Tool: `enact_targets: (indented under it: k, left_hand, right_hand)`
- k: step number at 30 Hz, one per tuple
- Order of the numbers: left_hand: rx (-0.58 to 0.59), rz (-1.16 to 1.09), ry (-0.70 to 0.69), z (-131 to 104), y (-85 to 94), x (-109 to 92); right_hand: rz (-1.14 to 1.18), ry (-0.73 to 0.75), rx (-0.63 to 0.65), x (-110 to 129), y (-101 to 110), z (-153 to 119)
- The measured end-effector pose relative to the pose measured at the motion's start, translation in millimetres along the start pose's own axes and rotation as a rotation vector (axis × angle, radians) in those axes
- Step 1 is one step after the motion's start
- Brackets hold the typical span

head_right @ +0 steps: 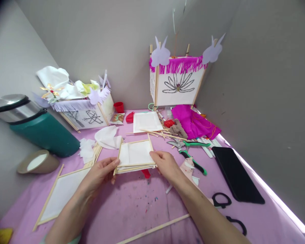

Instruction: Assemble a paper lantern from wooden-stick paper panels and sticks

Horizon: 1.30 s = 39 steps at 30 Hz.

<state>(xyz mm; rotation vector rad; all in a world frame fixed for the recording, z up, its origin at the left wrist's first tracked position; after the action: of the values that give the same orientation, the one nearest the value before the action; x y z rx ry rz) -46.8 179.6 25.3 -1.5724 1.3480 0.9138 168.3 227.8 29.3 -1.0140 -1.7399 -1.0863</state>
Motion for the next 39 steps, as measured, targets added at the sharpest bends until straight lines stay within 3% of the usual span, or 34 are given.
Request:
enact_targets:
  k: [4,10,13,16,18,21,26,30,36,39]
  left_hand:
    - [-0.011,0.005,-0.071,-1,0.5,-4]
    - [-0.009,0.029,-0.239,-7,-0.2,-15]
    - [-0.137,0.266,-0.469,-11,5.7,-20]
    - [-0.279,0.600,-0.806,-17,7.5,-27]
    - [-0.317,0.765,-0.980,-20,4.8,-29]
    - [-0.316,0.898,-1.137,-22,-0.8,-31]
    - [-0.245,0.983,-1.125,-20,-5.3,-31]
    - [-0.108,0.924,-1.069,-19,-5.1,-30]
    - [0.025,0.922,-0.963,-16,-5.3,-26]
    - [0.083,0.963,-0.996,-16,-9.5,-24]
  right_hand:
    - [0.022,0.063,-0.027,5,0,-1]
    - [-0.089,0.357,-0.057,5,-3,-1]
    - [-0.237,0.570,-0.201,7,0,-4]
    - [-0.347,0.771,-0.230,11,-1,-6]
    - [-0.411,0.844,-0.254,13,-1,-8]
    - [-0.449,0.858,-0.341,16,2,-10]
    - [-0.391,0.810,-0.299,16,2,-12]
    - [-0.363,0.743,-0.235,16,6,-14]
    - [-0.600,0.588,-0.011,36,35,-15]
    - [-0.639,0.522,-0.153,56,54,-12]
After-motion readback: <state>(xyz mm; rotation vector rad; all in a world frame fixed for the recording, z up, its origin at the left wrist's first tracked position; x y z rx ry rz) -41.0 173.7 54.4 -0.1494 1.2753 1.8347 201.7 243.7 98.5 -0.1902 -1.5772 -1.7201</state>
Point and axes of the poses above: each hand's wrist, its own z-axis towards the middle knuckle, its own y-axis out of the back of the hand, x = y × z, the point moved 4 cm from there along z, towards the middle knuckle
